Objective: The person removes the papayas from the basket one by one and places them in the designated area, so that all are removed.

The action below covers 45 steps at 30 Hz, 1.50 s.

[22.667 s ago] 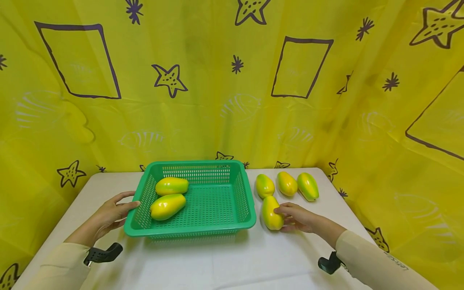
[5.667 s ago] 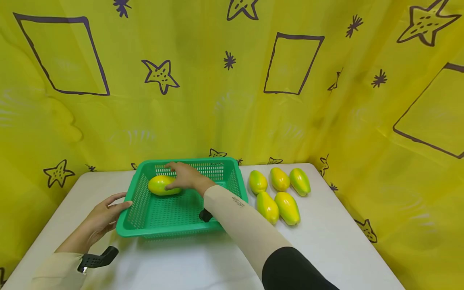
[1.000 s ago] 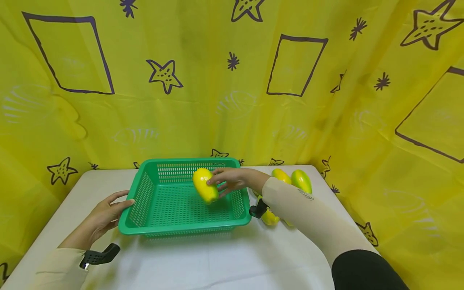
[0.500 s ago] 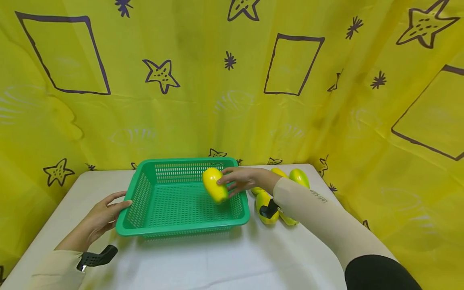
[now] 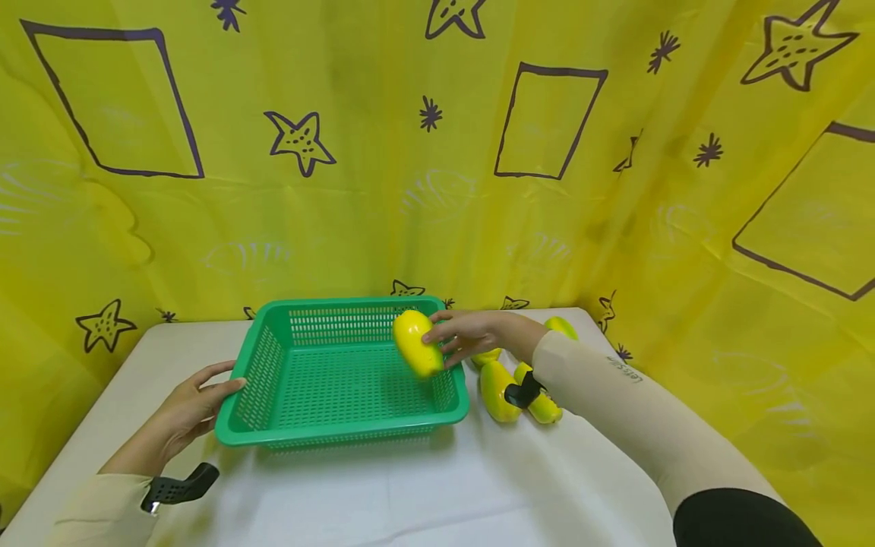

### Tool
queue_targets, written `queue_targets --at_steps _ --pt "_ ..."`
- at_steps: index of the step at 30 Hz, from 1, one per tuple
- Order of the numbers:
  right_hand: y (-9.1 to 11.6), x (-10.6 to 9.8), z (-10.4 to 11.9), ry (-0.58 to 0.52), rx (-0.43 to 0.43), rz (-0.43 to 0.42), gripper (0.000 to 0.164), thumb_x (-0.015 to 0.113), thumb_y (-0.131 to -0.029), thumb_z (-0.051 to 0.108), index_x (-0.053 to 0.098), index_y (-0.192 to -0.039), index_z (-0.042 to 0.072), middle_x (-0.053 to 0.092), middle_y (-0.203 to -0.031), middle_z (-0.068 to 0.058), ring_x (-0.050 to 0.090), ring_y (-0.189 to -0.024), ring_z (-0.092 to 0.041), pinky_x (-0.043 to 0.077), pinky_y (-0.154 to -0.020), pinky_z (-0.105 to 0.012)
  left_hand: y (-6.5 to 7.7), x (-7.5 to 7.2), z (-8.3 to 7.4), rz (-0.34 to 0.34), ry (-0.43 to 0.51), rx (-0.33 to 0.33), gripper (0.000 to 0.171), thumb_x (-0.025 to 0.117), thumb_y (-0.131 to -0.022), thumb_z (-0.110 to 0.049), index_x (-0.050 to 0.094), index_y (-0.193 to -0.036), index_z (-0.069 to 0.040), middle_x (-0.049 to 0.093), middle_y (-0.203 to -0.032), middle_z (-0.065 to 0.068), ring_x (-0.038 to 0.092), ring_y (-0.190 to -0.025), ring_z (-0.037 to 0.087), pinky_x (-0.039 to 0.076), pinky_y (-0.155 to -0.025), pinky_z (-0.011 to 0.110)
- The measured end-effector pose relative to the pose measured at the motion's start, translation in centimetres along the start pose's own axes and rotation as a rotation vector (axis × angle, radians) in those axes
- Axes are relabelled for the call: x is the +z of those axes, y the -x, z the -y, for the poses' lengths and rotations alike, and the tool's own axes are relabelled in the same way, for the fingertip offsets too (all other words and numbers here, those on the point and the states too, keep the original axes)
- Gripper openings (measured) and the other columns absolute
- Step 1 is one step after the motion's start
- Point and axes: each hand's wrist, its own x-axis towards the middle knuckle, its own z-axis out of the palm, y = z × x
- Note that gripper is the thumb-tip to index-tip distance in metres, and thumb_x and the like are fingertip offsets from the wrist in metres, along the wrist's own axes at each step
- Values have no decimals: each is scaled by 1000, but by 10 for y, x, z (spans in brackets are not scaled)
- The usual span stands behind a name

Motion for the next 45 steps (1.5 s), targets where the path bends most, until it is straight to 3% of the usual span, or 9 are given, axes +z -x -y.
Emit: queue_targets --at_steps 7,15,29,35,41,45 --pt "13 -10 -2 -16 6 4 75 57 -97 13 10 -156 12 21 -157 -25 30 -142 -47 43 -104 -55 0 0 0 2 8 1 84 64 -95 -38 16 -156 -5 66 -93 -7 70 -83 12 59 -74 34" --pt "28 -25 -8 -31 17 -3 70 54 -99 16 13 -155 12 30 -152 -23 37 -138 -45 40 -107 -55 1 0 -1 7 2 -2 84 63 -96 -40 15 -156 -5 68 -92 -8 70 -83 12 59 -74 33" --pt "56 -50 -25 -2 21 -59 72 56 -99 18 11 -154 9 33 -150 -24 41 -136 -45 49 -99 -49 0 0 0 14 -11 10 85 62 -97 -39 12 -156 -4 65 -95 -7 69 -83 11 59 -74 33" --pt "72 -62 -38 16 22 -99 68 56 -98 18 16 -151 7 43 -138 -20 50 -128 -39 52 -96 -46 2 -1 1 25 0 8 83 60 -98 -39 12 -156 -4 67 -93 -7 69 -84 12 59 -74 33" --pt "86 -75 -57 -8 31 -112 75 56 -98 19 7 -154 9 37 -143 -20 46 -131 -39 49 -100 -48 4 0 2 16 1 5 83 60 -98 -40 13 -156 -4 67 -94 -7 69 -84 12 59 -75 33" --pt "95 -82 -65 -11 34 -127 78 56 -98 20 4 -155 7 37 -144 -21 50 -127 -37 48 -101 -48 3 1 1 8 -5 10 83 60 -97 -40 13 -156 -4 67 -94 -6 69 -83 12 59 -74 33"
